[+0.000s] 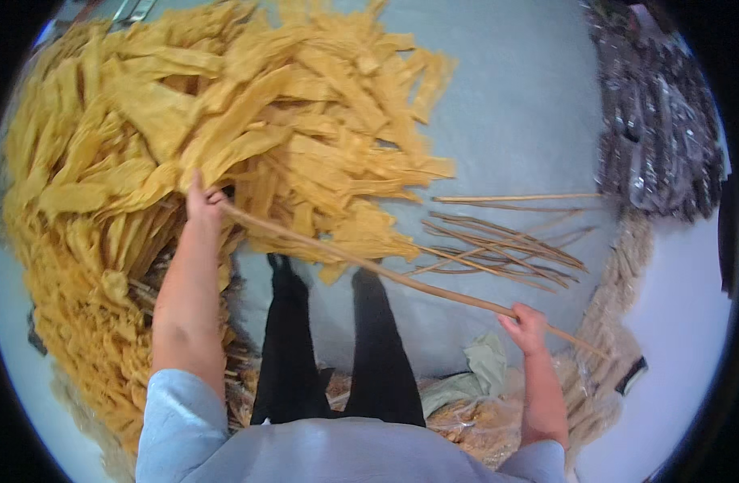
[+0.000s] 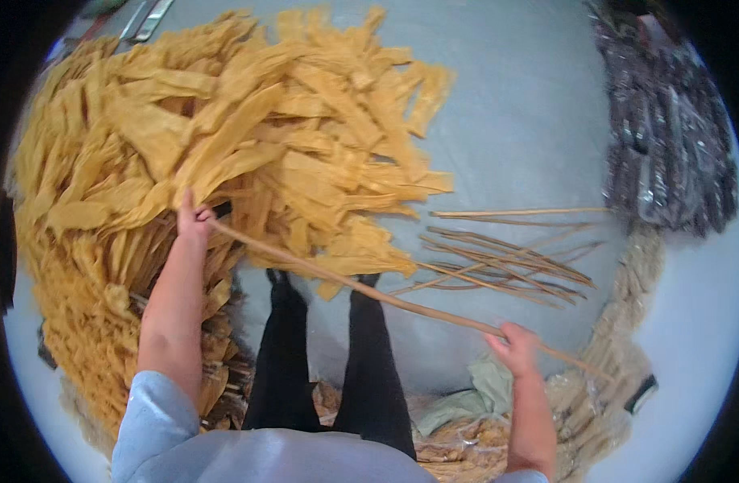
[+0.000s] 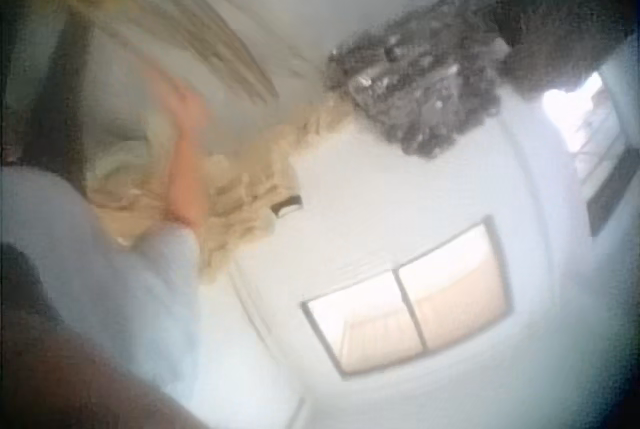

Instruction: The person repeatedly picks up thin wooden skewers and inserts them into individual sheets of dried tofu from a large pile. The person then places the skewered tofu onto a metal rack. The person continues this process throughout the clip.

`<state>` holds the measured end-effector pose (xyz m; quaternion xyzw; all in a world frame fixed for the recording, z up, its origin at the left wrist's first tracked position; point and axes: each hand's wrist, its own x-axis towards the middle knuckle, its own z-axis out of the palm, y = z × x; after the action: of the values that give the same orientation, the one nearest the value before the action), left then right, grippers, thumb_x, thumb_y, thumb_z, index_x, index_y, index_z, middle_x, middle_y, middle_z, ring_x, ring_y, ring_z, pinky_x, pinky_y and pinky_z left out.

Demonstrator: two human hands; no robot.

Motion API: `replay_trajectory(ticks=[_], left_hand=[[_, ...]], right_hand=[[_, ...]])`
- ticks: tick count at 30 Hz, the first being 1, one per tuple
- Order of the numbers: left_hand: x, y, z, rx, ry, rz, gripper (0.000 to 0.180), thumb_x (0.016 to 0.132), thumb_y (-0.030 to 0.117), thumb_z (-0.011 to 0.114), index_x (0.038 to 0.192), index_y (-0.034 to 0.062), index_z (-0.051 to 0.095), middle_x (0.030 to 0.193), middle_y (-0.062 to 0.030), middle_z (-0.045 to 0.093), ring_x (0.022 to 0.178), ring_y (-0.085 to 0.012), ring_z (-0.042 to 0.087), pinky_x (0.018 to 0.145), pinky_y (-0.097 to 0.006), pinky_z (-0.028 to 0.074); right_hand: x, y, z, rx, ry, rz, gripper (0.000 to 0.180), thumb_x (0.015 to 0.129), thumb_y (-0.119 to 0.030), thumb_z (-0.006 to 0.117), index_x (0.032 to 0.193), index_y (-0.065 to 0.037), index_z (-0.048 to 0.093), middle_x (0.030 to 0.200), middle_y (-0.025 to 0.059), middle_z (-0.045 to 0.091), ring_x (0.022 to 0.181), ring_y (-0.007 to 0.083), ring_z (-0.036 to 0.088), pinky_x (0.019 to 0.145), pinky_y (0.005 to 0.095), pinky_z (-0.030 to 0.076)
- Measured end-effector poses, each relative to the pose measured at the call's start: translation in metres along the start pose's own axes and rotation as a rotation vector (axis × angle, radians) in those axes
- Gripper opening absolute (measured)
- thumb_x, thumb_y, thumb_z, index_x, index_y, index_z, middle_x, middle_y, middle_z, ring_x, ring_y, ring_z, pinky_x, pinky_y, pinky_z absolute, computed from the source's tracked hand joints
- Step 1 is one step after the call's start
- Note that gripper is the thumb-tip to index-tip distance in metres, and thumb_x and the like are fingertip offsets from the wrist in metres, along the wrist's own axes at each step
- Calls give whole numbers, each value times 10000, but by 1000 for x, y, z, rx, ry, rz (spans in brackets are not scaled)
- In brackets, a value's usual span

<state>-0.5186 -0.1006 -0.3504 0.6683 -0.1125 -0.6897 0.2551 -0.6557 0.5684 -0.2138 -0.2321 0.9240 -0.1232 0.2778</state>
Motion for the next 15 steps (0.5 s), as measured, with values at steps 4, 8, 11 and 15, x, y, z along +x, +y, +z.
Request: replay_trajectory(ticks=[4,8,11,15], left_hand=[[-7,-51,5,88,-38,99,606,753,403,757,1172,82,459,682,-30,418,488,-82,322,366,-179,250],[-28,-125,15,71,-44,-40,550,786,499,686,1096,98,472,680,-15,434,463,-82,291,372,-185,262],[-45,-97,41,112,-66,120,468,869,435,613,1073,41,463,699,-17,454,491,-81,359,406,-192,326],[-11,-36,28,387,-173,41,407,891,418,589,1044,57,482,783,-25,540,647,-121,532,598,-250,507]], right_hand=[[28,-31,15,87,-39,40,265,680,-279,760,829,-89,651,694,107,594,583,268,553,565,351,470],[87,-128,42,288,-60,-110,312,766,-186,719,1060,-101,657,854,112,655,699,221,615,655,310,495],[97,-119,60,349,-62,-48,288,805,-197,682,1088,-148,660,955,109,668,833,290,638,722,365,499],[73,-23,52,263,-73,-97,266,812,-202,672,1044,-71,664,958,142,662,911,302,628,795,373,488]])
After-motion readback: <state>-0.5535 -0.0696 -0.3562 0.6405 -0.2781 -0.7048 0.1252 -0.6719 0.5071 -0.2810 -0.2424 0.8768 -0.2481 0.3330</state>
